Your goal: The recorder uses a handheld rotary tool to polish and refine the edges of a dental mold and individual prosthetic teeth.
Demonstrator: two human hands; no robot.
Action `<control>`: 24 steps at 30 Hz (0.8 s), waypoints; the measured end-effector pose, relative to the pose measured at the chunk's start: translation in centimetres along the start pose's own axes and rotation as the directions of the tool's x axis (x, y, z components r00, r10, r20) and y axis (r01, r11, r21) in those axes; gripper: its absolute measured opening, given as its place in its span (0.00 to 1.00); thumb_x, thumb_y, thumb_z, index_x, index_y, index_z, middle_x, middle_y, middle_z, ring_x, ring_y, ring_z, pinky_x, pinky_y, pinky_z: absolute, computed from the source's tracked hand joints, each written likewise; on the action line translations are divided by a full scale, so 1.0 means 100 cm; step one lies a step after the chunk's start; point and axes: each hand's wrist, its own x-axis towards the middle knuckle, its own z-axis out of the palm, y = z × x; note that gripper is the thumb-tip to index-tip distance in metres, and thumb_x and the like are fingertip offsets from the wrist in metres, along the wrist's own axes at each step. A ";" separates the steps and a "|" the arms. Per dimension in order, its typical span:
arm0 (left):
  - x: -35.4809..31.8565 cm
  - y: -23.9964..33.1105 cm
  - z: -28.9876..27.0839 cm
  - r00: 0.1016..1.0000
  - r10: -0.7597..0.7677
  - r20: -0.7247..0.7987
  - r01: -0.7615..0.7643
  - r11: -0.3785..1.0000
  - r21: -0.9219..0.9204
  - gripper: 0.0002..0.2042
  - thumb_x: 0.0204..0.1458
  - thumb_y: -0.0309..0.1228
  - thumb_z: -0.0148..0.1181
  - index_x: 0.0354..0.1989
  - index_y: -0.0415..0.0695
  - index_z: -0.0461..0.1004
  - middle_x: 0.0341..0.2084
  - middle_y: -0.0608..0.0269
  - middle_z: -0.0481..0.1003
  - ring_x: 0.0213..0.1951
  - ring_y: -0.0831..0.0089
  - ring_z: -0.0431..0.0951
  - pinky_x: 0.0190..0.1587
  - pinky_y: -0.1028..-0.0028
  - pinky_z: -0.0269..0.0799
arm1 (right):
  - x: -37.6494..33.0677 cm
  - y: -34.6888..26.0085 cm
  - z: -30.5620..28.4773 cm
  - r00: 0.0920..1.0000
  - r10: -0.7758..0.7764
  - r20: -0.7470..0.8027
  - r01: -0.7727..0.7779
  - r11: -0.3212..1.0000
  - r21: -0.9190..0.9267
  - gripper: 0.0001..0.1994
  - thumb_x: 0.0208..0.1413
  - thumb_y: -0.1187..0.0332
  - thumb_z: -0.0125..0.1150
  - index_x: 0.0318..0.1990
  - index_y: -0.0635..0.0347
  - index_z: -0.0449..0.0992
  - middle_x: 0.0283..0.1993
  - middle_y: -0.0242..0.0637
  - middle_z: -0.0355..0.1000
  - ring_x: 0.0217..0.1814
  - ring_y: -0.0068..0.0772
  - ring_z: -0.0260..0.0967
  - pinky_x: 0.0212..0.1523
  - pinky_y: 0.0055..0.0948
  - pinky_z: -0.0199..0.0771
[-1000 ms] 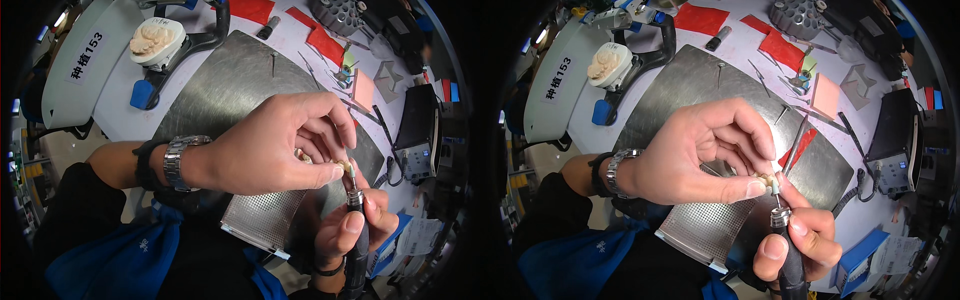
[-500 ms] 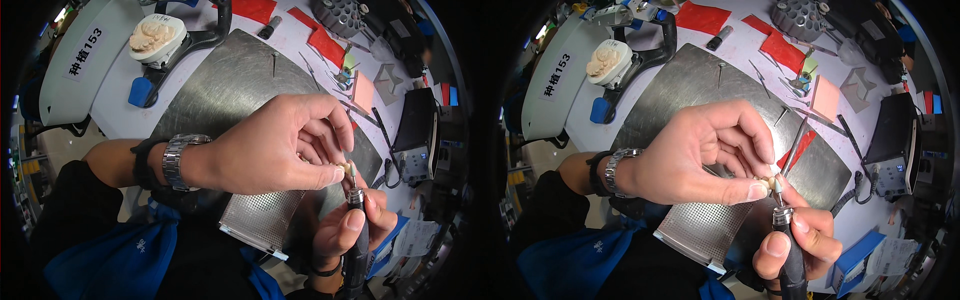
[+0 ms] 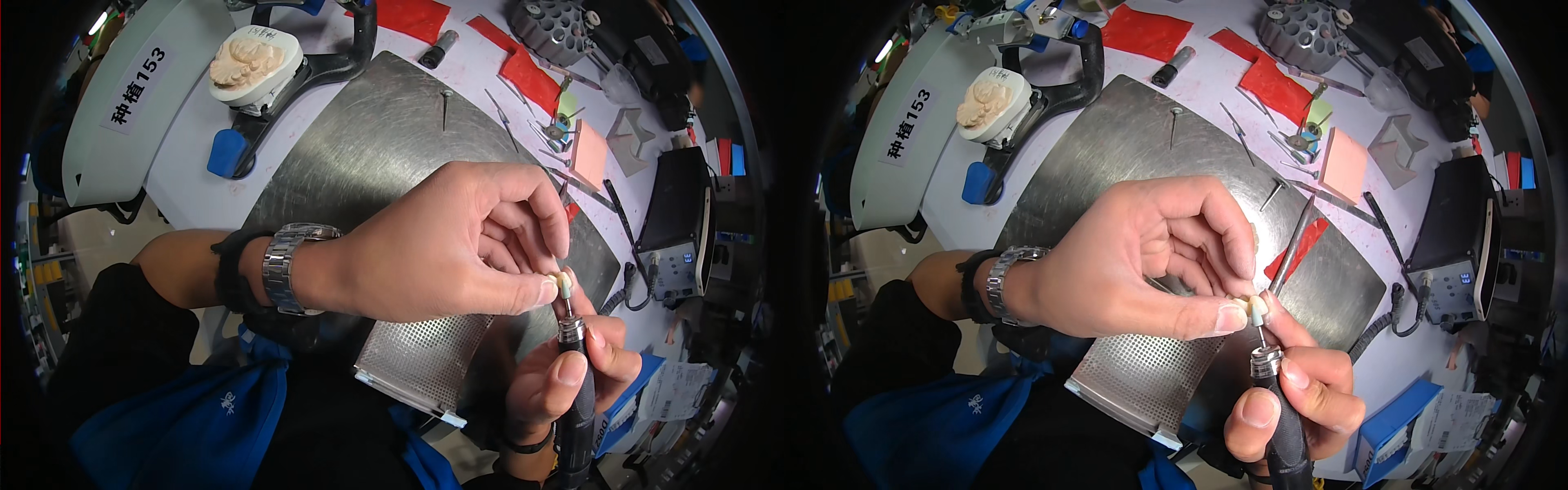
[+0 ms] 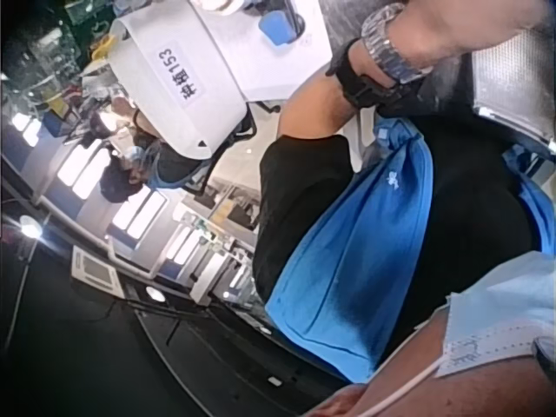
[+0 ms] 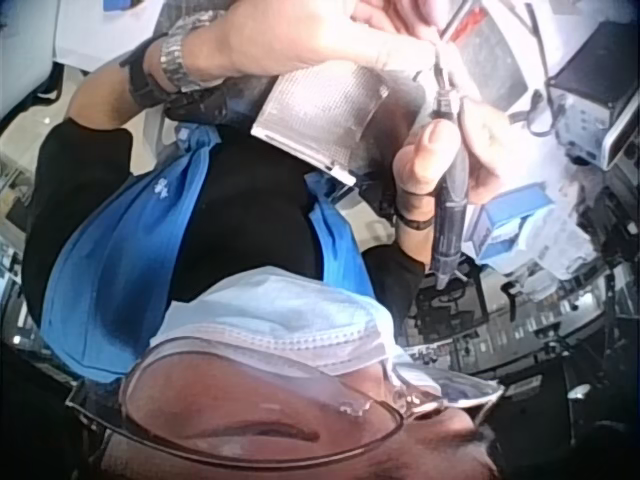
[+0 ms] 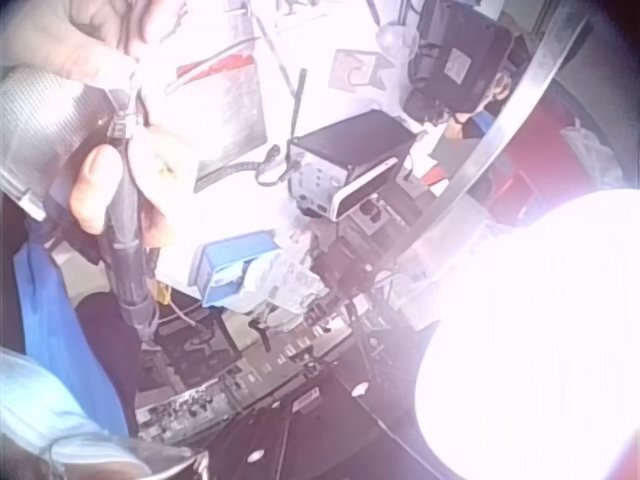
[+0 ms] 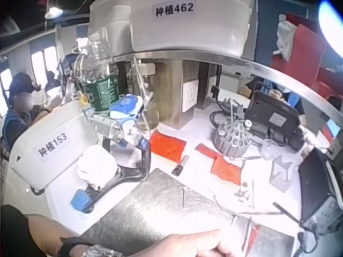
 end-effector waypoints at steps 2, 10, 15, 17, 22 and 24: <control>0.000 0.002 0.000 0.998 -0.055 0.019 0.056 0.997 -0.043 0.14 0.48 0.20 0.64 0.41 0.37 0.66 0.36 0.60 0.73 0.39 0.80 0.76 0.42 0.83 0.74 | -0.001 0.000 0.001 1.000 -0.003 -0.012 0.004 1.000 0.018 0.17 0.57 0.64 0.58 0.42 0.62 0.56 0.33 0.44 0.61 0.44 0.61 0.74 0.48 0.45 0.78; -0.001 0.001 -0.002 0.996 -0.085 0.029 0.088 0.985 -0.149 0.13 0.49 0.20 0.63 0.41 0.37 0.66 0.36 0.59 0.73 0.39 0.80 0.77 0.43 0.82 0.74 | 0.000 0.002 0.005 0.995 -0.034 -0.091 0.038 0.999 0.036 0.16 0.56 0.67 0.59 0.42 0.63 0.57 0.31 0.43 0.60 0.44 0.63 0.74 0.48 0.46 0.78; 0.000 0.001 -0.001 0.991 -0.127 0.031 0.130 0.974 -0.186 0.13 0.49 0.19 0.63 0.41 0.37 0.65 0.35 0.58 0.74 0.39 0.78 0.77 0.43 0.81 0.75 | 0.000 0.006 0.003 0.995 -0.088 -0.050 0.092 0.993 0.075 0.16 0.56 0.68 0.59 0.41 0.65 0.57 0.30 0.43 0.59 0.41 0.64 0.74 0.45 0.46 0.80; -0.001 0.001 -0.001 0.989 -0.146 0.037 0.150 0.962 -0.226 0.13 0.49 0.19 0.63 0.40 0.37 0.65 0.35 0.57 0.74 0.39 0.77 0.78 0.43 0.81 0.75 | 0.000 0.005 0.005 0.991 -0.104 -0.083 0.112 0.989 0.098 0.16 0.56 0.68 0.59 0.41 0.65 0.57 0.29 0.44 0.59 0.41 0.65 0.74 0.43 0.46 0.81; -0.001 0.001 -0.002 0.985 -0.165 0.046 0.171 0.950 -0.263 0.13 0.50 0.19 0.62 0.40 0.36 0.65 0.35 0.57 0.74 0.38 0.76 0.78 0.43 0.79 0.75 | 0.002 0.006 0.009 0.985 -0.125 -0.122 0.137 0.985 0.101 0.15 0.56 0.69 0.58 0.40 0.67 0.57 0.28 0.44 0.59 0.38 0.64 0.75 0.41 0.46 0.82; -0.001 0.000 -0.003 0.984 -0.168 0.054 0.176 0.944 -0.279 0.13 0.50 0.19 0.62 0.40 0.36 0.65 0.35 0.57 0.74 0.38 0.75 0.78 0.43 0.79 0.75 | 0.002 0.005 0.009 0.985 -0.128 -0.116 0.141 0.983 0.115 0.15 0.56 0.69 0.58 0.40 0.67 0.57 0.28 0.44 0.59 0.38 0.64 0.75 0.41 0.47 0.82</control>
